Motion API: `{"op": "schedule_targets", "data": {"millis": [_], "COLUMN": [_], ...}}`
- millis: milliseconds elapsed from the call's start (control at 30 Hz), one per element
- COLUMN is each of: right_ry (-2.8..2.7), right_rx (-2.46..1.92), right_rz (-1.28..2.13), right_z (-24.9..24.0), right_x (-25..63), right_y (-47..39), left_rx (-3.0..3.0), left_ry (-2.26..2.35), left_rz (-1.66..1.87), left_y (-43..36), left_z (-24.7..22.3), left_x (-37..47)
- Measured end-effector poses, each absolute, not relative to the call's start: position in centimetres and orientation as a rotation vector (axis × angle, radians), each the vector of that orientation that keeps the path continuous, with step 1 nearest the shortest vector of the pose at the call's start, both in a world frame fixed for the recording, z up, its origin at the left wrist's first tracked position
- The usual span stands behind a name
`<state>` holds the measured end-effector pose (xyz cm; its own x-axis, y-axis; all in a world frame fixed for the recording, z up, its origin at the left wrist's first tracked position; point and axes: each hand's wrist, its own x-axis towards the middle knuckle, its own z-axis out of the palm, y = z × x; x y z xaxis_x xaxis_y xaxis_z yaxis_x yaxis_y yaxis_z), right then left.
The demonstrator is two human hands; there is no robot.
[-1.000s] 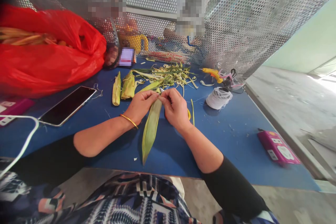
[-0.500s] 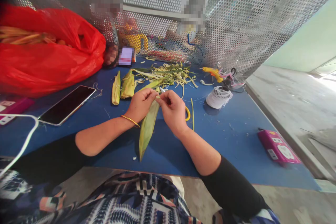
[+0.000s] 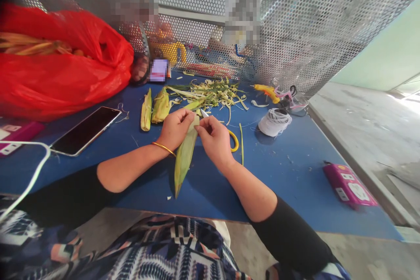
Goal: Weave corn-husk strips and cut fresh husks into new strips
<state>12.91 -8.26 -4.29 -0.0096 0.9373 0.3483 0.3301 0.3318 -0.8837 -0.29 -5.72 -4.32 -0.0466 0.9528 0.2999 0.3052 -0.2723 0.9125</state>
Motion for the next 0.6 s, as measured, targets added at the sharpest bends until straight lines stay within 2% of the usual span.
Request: {"op": "schedule_targets", "data": {"millis": [233, 600], "right_ry": [-1.738, -1.674], "right_rx": [-1.051, -0.72], "right_rz": [0.414, 0.471], "right_z": [-3.8, -3.5], "right_x": [13.0, 13.0], "right_y": [-9.4, -11.6], "left_rx": [1.504, 1.438], "left_ry": [1.387, 1.474], "left_rz": [1.323, 1.341], "left_y": [-4.5, -3.0], "left_z": [-5.1, -5.6], "left_x": [-0.5, -1.3]}}
